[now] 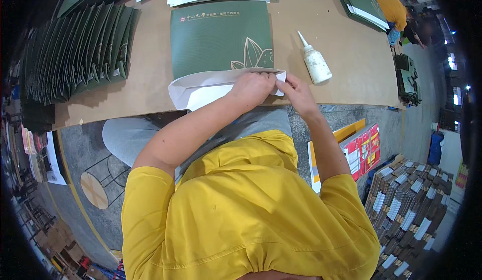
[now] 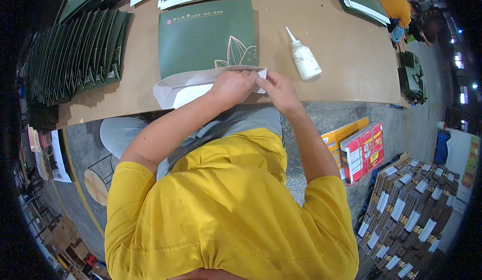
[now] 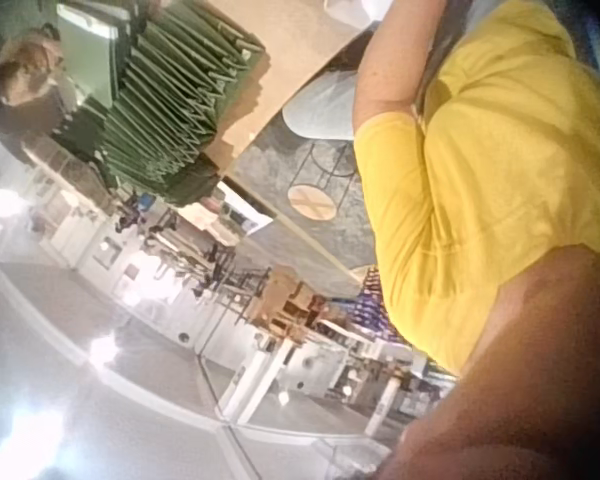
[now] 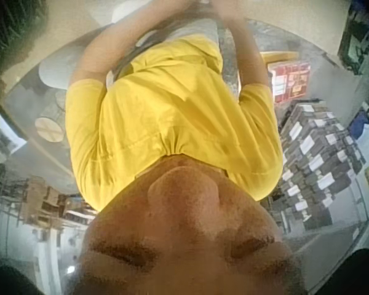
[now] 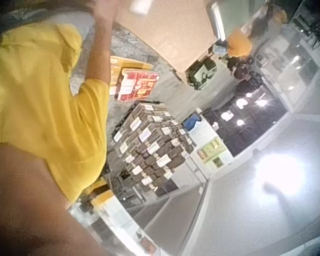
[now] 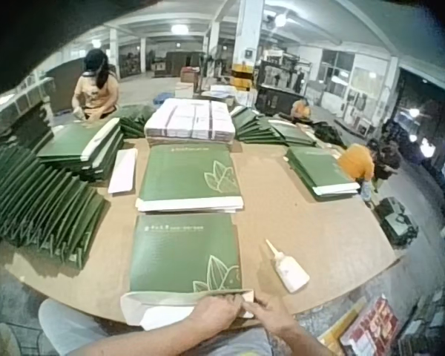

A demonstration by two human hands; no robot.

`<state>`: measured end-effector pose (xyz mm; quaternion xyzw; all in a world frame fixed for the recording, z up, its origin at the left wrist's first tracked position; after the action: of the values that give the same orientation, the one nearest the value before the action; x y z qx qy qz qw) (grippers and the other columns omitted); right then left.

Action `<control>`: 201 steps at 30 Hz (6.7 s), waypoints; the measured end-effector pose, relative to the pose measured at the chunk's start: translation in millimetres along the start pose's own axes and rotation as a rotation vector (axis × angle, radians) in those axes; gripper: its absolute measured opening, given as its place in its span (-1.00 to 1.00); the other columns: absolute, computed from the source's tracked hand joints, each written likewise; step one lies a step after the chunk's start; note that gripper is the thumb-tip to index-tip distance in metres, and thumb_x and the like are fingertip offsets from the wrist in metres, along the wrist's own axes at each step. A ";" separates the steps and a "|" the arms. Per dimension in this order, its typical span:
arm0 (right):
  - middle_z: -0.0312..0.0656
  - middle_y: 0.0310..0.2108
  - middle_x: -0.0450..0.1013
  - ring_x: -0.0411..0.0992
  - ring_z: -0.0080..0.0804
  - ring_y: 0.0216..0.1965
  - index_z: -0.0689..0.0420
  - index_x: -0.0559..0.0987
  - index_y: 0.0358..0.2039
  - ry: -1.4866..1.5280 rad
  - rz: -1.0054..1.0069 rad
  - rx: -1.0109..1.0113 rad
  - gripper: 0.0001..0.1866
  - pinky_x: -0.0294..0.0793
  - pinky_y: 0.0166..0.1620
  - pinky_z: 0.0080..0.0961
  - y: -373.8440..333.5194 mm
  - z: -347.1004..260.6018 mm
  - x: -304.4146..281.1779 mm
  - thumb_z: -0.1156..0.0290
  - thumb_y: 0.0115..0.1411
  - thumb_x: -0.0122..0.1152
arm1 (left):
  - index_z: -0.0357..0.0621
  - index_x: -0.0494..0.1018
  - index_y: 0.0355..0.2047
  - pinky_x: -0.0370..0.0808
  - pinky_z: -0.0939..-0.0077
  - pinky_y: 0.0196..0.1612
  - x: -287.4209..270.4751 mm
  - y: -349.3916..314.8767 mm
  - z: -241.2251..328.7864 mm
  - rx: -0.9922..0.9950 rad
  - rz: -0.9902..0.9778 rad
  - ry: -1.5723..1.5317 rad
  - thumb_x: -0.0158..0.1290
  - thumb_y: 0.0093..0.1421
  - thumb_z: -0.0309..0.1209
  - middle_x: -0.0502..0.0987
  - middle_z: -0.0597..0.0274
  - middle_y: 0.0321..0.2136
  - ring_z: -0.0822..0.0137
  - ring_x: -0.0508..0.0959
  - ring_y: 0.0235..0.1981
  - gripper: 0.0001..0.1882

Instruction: Folding and gluing green and white paper folders at a workspace.

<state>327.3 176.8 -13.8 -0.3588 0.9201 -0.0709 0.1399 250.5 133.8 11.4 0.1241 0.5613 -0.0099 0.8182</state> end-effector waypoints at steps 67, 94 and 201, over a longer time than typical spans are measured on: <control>0.23 0.27 -0.07 -0.19 0.14 0.33 0.32 0.10 0.23 -1.175 0.210 -0.351 -0.15 -0.23 0.29 0.07 39.4 -13.1 98.1 -0.11 0.17 -0.02 | -0.31 0.38 -0.03 0.20 -0.18 0.09 -37.3 -112.1 -49.3 -0.368 0.102 0.192 0.00 0.17 -0.17 0.27 -0.07 0.11 -0.32 0.19 0.08 -0.52; 0.19 0.32 -0.14 -0.27 0.10 0.36 0.26 0.04 0.29 -1.212 0.132 -0.293 -0.21 -0.35 0.28 0.16 43.2 -10.6 106.4 -0.06 0.24 -0.14 | -0.53 -0.07 0.23 -0.20 -0.07 0.30 -21.3 -112.1 -114.4 -0.636 0.157 0.223 -0.15 0.24 0.05 -0.05 -0.35 0.26 -0.19 -0.10 0.32 -0.13; -0.09 -0.39 0.43 0.38 -0.12 -0.24 0.20 0.49 -0.37 -0.495 0.058 -0.323 -0.86 0.34 -0.18 -0.30 13.4 -22.8 30.5 0.41 0.09 0.14 | -0.22 0.48 -0.45 0.37 0.25 -0.10 -69.8 -159.0 -124.3 -0.481 0.368 -0.285 0.11 -0.06 -0.45 0.50 0.15 -0.32 0.08 0.45 -0.22 -0.86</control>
<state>290.3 166.6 -1.5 -0.3565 0.8673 0.1700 0.3030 86.1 -2.3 3.0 0.0240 0.3955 0.2536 0.8824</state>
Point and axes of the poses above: each hand's wrist, its own y-axis towards the middle knuckle, its own x-axis out of the palm, z = x × y, the point moved 10 cm from there along y, towards the middle knuckle
